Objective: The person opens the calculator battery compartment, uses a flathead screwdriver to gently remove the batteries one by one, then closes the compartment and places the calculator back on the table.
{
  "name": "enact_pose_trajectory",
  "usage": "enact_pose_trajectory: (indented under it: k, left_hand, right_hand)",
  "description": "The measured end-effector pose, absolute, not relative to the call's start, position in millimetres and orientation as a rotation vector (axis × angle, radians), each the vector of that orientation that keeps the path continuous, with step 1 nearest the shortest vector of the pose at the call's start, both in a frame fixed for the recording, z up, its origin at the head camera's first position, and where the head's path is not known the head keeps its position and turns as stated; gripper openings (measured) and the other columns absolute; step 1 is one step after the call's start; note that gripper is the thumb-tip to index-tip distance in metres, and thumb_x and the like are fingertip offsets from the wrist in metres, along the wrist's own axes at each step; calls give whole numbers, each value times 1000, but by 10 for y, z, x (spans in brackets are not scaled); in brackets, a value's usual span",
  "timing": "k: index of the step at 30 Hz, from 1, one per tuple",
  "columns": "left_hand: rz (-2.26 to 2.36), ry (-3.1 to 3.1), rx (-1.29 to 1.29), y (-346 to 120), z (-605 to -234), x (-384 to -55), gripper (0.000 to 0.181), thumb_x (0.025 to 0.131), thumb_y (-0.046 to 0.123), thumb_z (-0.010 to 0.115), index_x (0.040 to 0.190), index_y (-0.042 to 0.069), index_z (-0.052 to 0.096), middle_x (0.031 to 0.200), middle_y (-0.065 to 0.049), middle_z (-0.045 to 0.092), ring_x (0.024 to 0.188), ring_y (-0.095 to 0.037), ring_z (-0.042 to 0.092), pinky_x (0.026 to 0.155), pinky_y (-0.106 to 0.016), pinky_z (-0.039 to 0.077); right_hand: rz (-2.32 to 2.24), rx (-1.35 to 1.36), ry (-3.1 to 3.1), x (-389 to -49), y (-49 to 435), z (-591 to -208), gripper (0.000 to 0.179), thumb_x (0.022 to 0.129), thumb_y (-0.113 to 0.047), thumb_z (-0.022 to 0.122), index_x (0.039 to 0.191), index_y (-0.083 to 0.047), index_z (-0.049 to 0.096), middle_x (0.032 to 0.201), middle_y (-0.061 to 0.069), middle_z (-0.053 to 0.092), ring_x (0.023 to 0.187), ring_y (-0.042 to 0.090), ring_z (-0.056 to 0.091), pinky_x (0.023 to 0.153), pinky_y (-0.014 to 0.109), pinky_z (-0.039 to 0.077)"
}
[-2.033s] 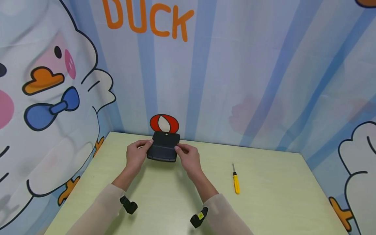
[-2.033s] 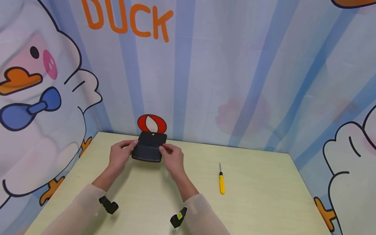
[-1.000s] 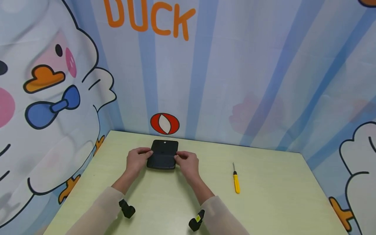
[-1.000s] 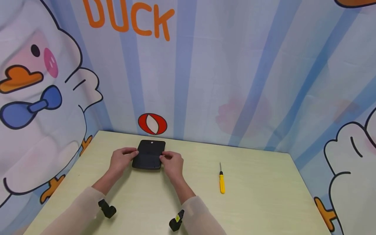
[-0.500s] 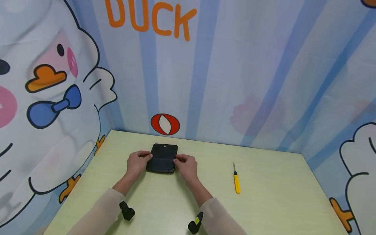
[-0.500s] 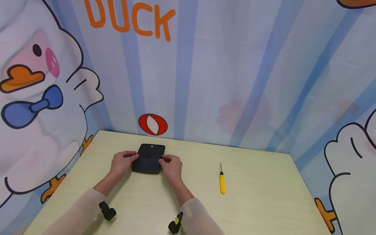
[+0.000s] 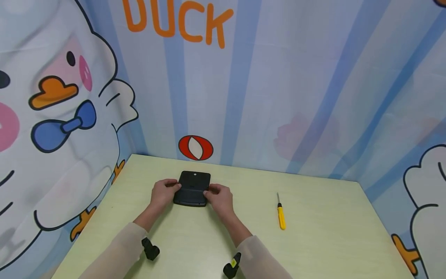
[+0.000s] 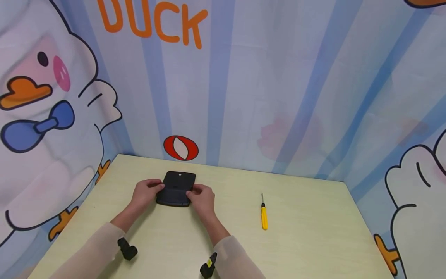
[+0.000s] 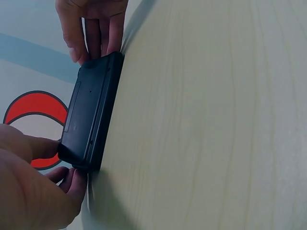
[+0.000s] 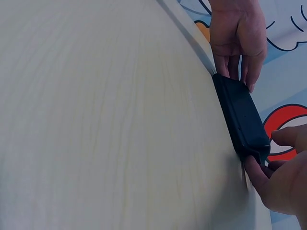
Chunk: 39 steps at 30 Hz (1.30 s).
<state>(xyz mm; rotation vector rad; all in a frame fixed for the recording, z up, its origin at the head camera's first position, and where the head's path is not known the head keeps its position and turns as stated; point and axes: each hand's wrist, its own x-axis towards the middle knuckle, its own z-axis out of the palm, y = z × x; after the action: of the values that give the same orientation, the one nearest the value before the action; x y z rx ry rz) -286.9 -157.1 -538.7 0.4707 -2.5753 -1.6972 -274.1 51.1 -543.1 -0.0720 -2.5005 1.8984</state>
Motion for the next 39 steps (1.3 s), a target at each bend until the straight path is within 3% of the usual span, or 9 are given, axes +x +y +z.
enact_pose_trajectory:
  k: [13, 21, 27, 39]
  left_hand:
    - [-1601, -2744, 269, -1649, -5363, -2943, 49, 106, 18, 65, 148, -6, 55, 142, -26, 61, 132, -40, 60, 110, -52, 50]
    - [-1276, -2888, -243, -1779, -5311, -2971, 67, 102, 33, 72, 154, -4, 49, 155, -27, 48, 142, -47, 49, 115, -61, 43]
    - [-1025, -2918, -569, -1800, -5365, -2992, 78, 97, 38, 78, 157, 0, 47, 163, -23, 40, 148, -45, 41, 118, -63, 38]
    - [-809, -2926, -648, -1757, -5548, -3047, 99, 88, 64, 78, 160, 5, 46, 169, -16, 36, 155, -38, 33, 119, -60, 38]
  right_hand:
    - [1921, 54, -2600, -2735, 641, -5418, 46, 96, -16, 79, 136, 4, 67, 126, 16, 72, 116, 27, 69, 93, 39, 60]
    - [1781, 244, -2692, -2745, 771, -5343, 48, 96, -18, 79, 137, 3, 66, 130, 16, 68, 120, 32, 64, 99, 47, 57]
    - [1572, 414, -2757, -2781, 817, -5305, 43, 97, -17, 78, 135, 2, 67, 129, 15, 66, 123, 33, 63, 103, 45, 56]
    - [1227, 701, -2790, -2850, 657, -5222, 41, 99, -21, 77, 133, 0, 69, 133, 15, 65, 124, 33, 63, 107, 48, 52]
